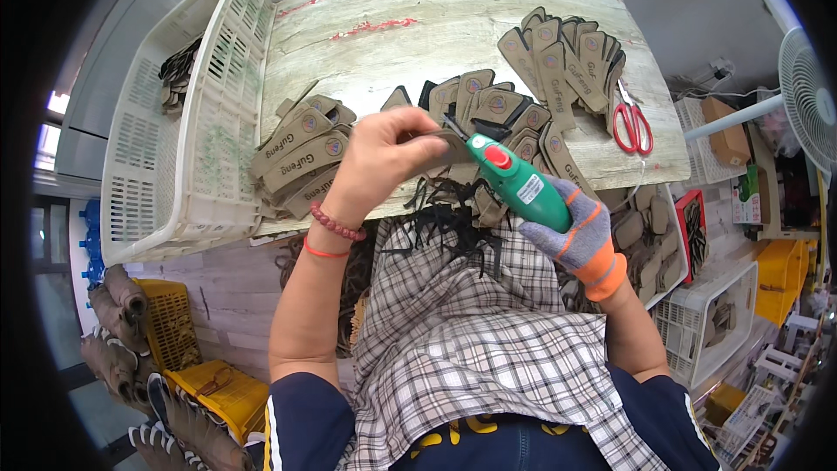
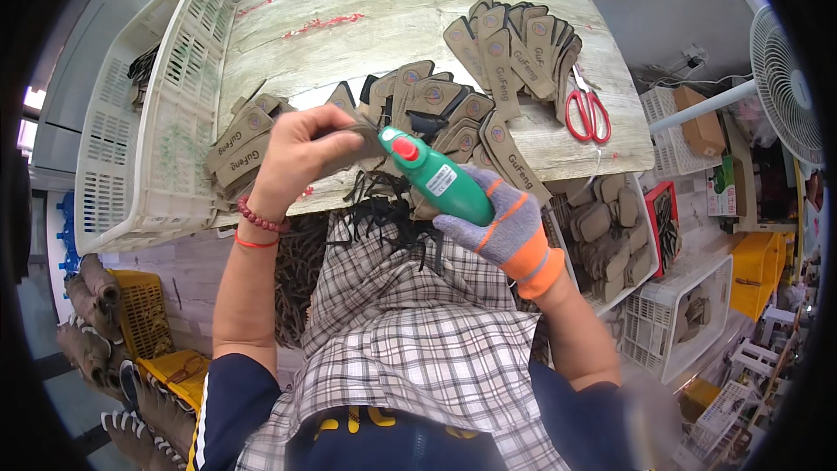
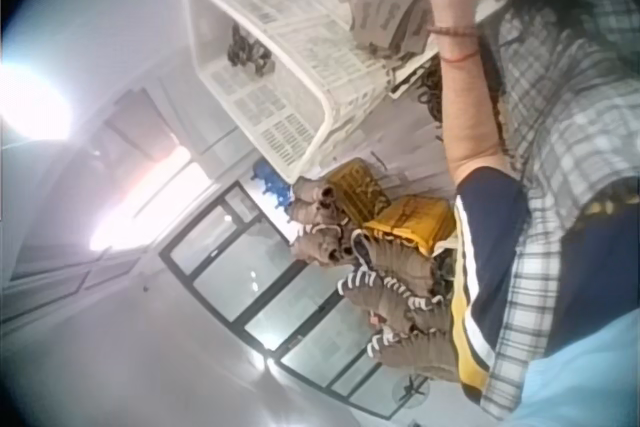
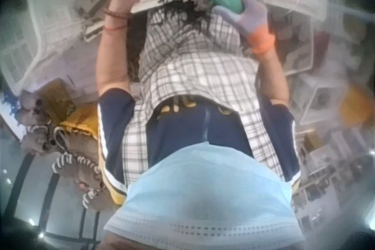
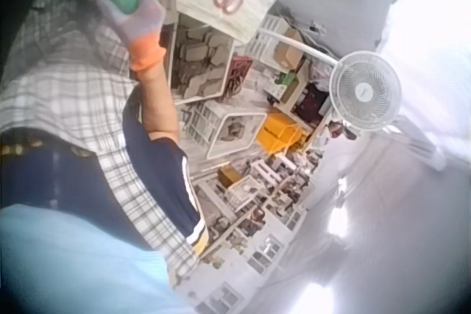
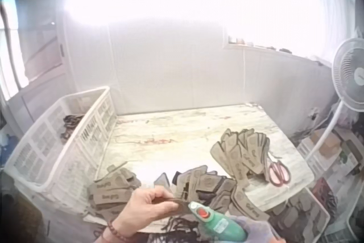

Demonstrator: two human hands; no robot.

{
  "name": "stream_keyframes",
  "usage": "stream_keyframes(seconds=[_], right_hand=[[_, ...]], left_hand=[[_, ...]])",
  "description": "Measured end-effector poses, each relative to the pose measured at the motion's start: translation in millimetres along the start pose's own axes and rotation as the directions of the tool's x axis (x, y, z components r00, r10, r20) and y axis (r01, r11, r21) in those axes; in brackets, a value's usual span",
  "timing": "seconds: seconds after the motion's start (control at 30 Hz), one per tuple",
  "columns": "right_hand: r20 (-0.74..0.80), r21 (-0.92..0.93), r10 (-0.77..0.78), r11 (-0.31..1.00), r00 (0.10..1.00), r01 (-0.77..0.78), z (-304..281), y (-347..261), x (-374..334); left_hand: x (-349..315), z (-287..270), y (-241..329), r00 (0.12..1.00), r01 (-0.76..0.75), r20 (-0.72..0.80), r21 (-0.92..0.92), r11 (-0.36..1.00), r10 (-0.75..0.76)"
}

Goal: The person uses a hot glue gun to apply glue to the edges of small cardboard pieces and presses them together. They handle the pieces one at a time, repeatedly picking up new pieces from a pile and joining them.

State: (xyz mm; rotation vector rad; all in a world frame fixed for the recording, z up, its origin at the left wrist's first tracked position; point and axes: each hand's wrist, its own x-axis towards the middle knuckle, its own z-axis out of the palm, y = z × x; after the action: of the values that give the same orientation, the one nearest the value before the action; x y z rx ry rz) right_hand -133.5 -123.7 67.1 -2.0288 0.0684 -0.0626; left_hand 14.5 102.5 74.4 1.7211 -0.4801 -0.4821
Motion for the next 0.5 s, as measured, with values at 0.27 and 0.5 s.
stream_keyframes(seconds=[0.27, 0.5], right_hand=[[-0.104, -0.061, 0.025, 0.998, 0.994, -0.031, 4.3, 4.5, -8.8], [-0.085, -0.049, 0.124, 0.99, 0.989, -0.129, 18.3, 9.5, -11.7]], left_hand=[[-0.5, -18.3, -40.1, 0.717, -0.424, -0.661, -0.667, 0.613, -0.222], [-12.6, 45.2, -46.7, 0.874, -0.164, -0.333, -0.888, 0.43, -0.354]])
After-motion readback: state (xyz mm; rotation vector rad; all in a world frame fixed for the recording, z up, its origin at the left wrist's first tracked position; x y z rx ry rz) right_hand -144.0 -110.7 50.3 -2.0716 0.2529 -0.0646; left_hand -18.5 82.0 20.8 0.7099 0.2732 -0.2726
